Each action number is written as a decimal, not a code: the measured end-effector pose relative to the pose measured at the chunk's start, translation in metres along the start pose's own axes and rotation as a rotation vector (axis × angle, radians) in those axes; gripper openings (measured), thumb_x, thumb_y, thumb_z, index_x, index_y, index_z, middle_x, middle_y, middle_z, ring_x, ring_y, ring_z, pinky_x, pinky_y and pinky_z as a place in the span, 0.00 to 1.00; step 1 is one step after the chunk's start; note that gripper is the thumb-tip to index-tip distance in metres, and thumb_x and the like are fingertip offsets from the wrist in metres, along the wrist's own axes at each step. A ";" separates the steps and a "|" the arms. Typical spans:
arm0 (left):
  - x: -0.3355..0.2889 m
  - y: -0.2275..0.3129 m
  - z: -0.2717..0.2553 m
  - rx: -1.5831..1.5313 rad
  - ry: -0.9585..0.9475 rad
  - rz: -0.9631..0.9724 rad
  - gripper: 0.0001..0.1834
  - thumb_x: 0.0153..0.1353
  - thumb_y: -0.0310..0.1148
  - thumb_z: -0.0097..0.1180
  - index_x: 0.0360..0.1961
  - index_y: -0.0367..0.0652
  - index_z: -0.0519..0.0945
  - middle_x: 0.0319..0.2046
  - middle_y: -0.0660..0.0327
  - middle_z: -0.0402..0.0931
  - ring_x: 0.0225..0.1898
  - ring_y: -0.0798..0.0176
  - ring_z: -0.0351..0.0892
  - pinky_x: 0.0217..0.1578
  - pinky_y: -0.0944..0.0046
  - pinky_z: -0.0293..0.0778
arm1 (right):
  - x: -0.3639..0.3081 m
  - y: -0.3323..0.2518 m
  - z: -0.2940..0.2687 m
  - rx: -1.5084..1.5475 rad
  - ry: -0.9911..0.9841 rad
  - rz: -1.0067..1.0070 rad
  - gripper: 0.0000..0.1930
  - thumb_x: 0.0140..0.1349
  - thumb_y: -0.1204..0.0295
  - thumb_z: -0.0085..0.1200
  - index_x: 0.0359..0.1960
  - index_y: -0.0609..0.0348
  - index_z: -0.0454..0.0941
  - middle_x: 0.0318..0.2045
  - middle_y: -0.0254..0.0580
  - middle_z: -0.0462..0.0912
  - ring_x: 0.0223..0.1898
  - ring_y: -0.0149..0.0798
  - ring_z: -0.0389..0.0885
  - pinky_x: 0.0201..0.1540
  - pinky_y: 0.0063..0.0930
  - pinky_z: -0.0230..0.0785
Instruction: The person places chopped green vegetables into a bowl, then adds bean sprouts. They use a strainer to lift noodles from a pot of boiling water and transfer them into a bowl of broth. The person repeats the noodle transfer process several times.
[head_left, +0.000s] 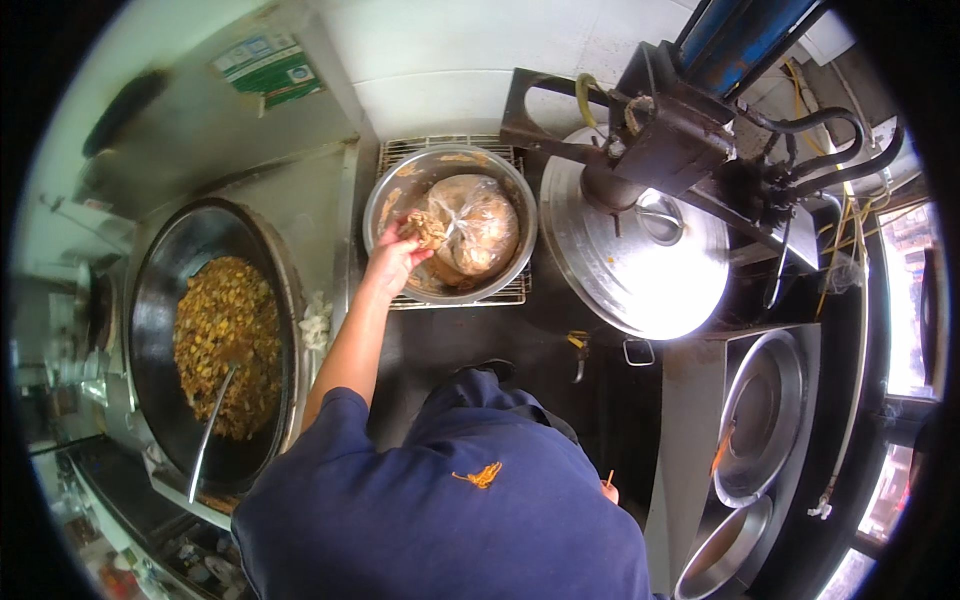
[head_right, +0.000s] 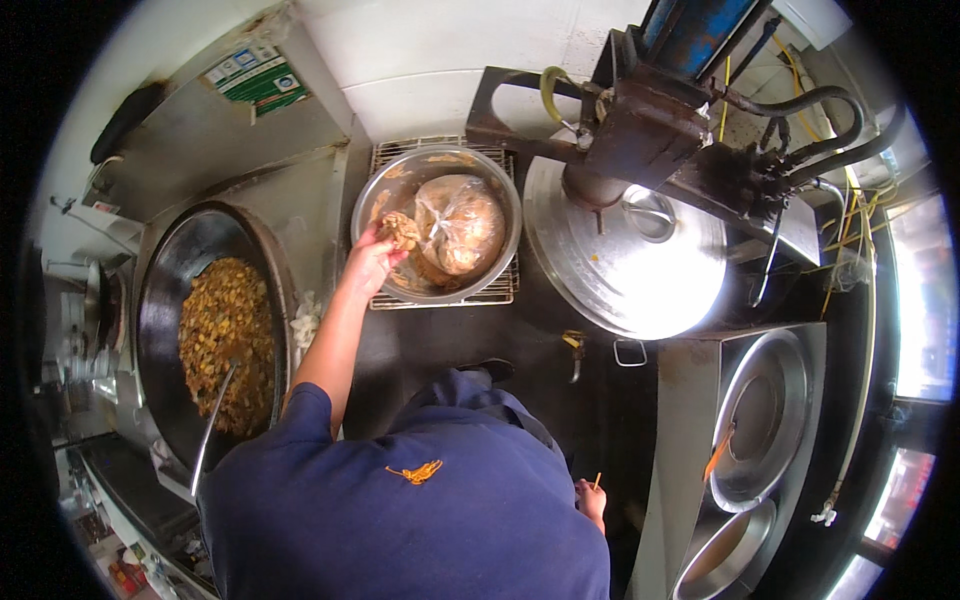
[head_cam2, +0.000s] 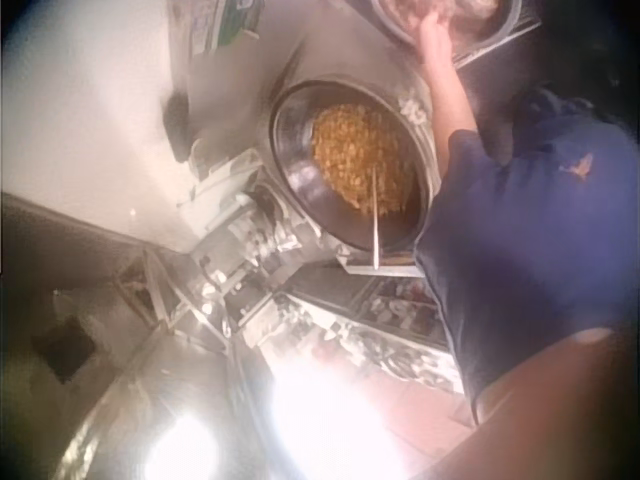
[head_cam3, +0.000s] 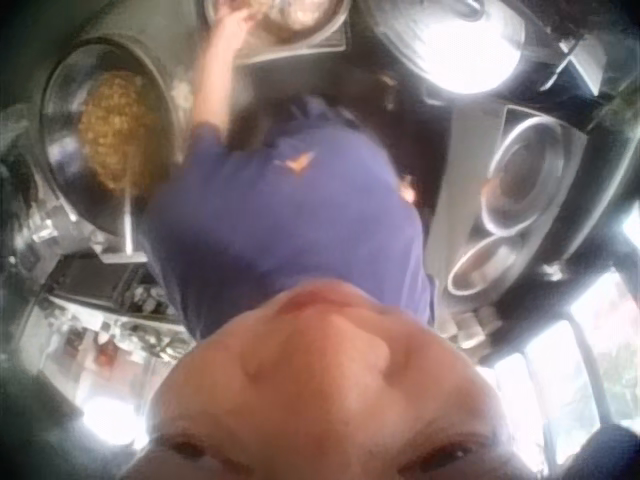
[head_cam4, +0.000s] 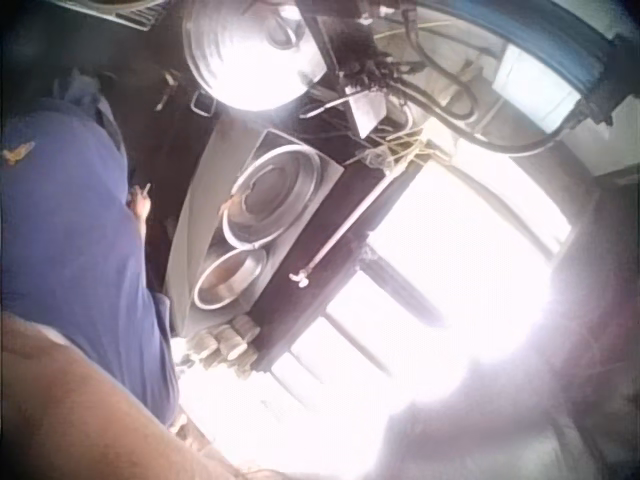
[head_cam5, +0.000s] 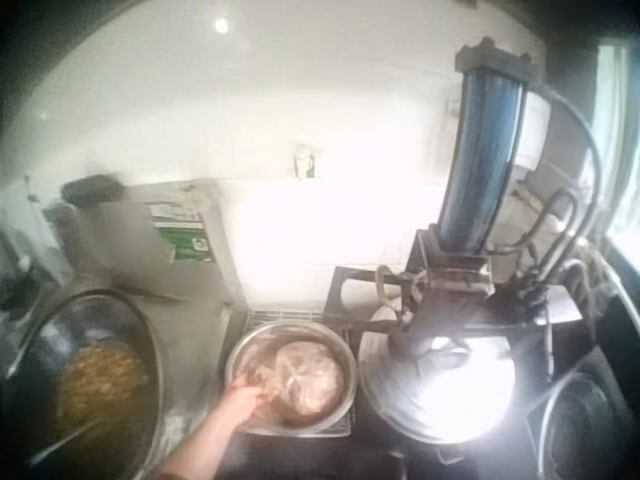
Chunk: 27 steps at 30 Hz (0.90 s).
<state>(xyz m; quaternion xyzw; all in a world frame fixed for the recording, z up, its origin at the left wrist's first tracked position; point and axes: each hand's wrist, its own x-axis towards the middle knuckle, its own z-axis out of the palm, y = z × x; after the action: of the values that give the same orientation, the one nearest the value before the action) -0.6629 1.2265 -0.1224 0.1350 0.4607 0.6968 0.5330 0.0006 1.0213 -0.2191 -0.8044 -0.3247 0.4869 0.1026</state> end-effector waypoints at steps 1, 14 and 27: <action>-0.007 0.000 -0.003 -0.043 -0.049 -0.064 0.28 0.63 0.19 0.46 0.65 0.47 0.68 0.51 0.57 0.78 0.47 0.58 0.81 0.44 0.59 0.79 | -0.009 -0.020 0.004 0.038 -0.012 0.016 0.12 0.63 0.67 0.59 0.31 0.66 0.83 0.23 0.38 0.82 0.23 0.33 0.78 0.30 0.27 0.72; -0.129 -0.073 0.023 -0.327 -0.196 -0.650 0.20 0.65 0.45 0.56 0.51 0.43 0.78 0.48 0.54 0.78 0.28 0.66 0.74 0.26 0.69 0.72 | 0.076 0.184 0.020 -0.110 -0.026 0.213 0.12 0.57 0.69 0.62 0.18 0.60 0.80 0.17 0.30 0.79 0.19 0.25 0.73 0.25 0.22 0.65; -0.061 -0.083 0.048 0.234 -0.025 -0.458 0.12 0.69 0.40 0.49 0.40 0.44 0.79 0.27 0.64 0.77 0.21 0.71 0.73 0.18 0.71 0.69 | 0.073 0.132 0.021 0.182 0.050 0.191 0.10 0.58 0.68 0.62 0.24 0.62 0.82 0.21 0.33 0.81 0.24 0.27 0.76 0.31 0.24 0.68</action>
<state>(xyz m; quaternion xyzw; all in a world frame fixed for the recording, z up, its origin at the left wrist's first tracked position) -0.5550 1.1979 -0.1432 0.0964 0.5500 0.4983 0.6633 0.0619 0.9623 -0.3457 -0.8307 -0.1985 0.5019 0.1364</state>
